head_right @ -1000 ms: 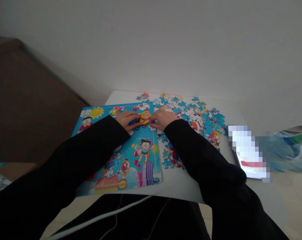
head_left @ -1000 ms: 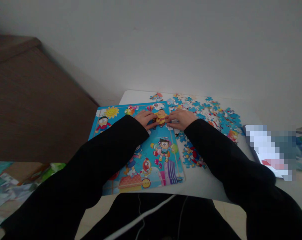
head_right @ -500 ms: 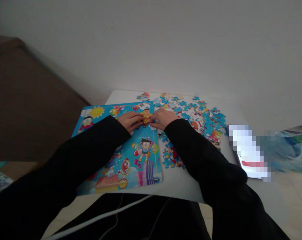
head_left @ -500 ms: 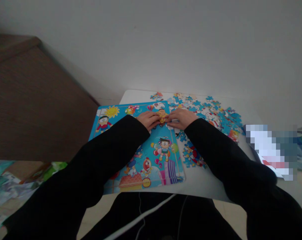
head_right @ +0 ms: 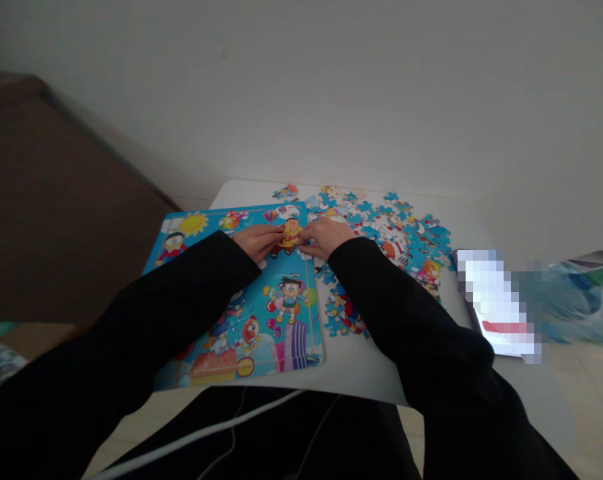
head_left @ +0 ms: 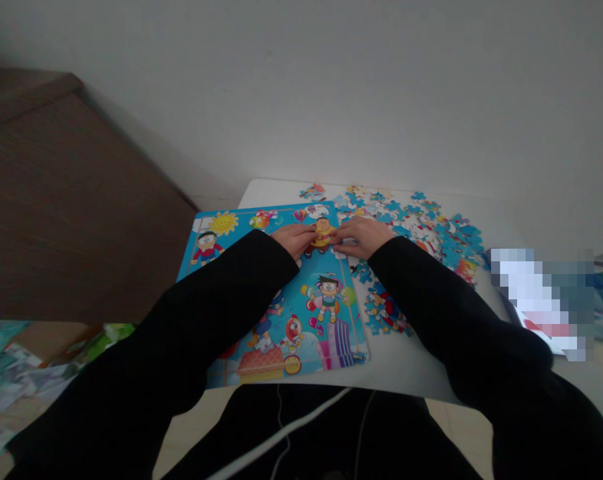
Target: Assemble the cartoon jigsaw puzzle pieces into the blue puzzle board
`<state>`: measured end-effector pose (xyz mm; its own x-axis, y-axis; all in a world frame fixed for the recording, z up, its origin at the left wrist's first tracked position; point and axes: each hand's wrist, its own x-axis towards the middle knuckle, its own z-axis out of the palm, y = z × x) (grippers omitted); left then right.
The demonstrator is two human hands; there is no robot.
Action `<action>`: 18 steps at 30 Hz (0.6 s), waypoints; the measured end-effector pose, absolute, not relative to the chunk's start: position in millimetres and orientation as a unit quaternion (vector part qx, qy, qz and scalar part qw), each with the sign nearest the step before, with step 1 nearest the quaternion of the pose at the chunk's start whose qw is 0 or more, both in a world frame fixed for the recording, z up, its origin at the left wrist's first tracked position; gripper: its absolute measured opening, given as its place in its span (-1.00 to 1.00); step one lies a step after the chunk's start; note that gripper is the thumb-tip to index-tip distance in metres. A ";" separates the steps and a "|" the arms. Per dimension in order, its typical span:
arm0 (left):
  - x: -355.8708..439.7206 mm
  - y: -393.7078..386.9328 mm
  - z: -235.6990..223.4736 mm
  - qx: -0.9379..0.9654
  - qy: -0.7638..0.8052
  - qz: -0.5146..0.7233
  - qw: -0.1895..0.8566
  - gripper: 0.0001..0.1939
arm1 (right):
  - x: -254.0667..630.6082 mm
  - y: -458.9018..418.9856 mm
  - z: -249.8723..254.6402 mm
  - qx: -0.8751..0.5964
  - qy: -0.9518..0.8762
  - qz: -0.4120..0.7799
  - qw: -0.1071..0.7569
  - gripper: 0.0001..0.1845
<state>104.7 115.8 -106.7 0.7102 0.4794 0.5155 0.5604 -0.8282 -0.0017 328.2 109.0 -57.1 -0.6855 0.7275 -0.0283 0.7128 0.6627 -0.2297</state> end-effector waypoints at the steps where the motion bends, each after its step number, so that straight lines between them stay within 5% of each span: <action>1: 105.4 115.8 -106.0 -0.924 -0.279 -0.249 0.083 -0.74 | 328.4 109.3 -57.4 -0.396 -0.911 0.113 0.033 -0.79; 18: 108.9 112.2 -101.8 -0.917 -0.333 -0.212 0.064 -0.73 | 328.5 109.6 -59.1 -0.401 -0.909 0.109 0.040 -0.80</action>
